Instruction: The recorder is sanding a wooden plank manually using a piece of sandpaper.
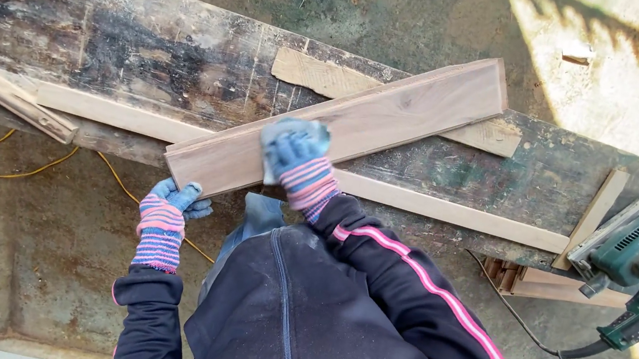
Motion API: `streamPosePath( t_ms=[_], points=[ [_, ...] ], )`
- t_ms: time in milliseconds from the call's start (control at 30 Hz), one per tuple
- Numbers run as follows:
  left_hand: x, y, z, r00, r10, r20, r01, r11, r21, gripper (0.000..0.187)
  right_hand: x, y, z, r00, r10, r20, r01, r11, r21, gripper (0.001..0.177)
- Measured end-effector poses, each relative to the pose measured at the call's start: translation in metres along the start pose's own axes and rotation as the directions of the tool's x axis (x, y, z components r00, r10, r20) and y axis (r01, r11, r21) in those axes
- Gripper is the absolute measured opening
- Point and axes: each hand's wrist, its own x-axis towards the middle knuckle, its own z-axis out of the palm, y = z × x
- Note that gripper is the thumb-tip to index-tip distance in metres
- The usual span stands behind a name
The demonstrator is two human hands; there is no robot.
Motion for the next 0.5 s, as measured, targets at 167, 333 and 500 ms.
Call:
streamPosePath(
  t_ms=[167,333,500],
  points=[
    [-0.009,0.001,0.002,0.997,0.070,0.023,-0.068,0.996,-0.054,0.040,-0.023,0.127,0.001,0.727,-0.179,-0.663,0.158,0.983,-0.092,0.070],
    [-0.010,-0.008,0.013,0.990,0.138,0.031,-0.134,0.986,-0.096,0.040,-0.015,0.172,-0.009,0.689,-0.112,-0.716,0.183,0.983,0.022,0.049],
    [0.006,-0.023,0.016,0.998,0.064,0.019,-0.061,0.989,-0.134,0.040,0.002,-0.030,-0.003,0.695,-0.244,-0.677,0.379,0.924,0.056,0.045]
  ],
)
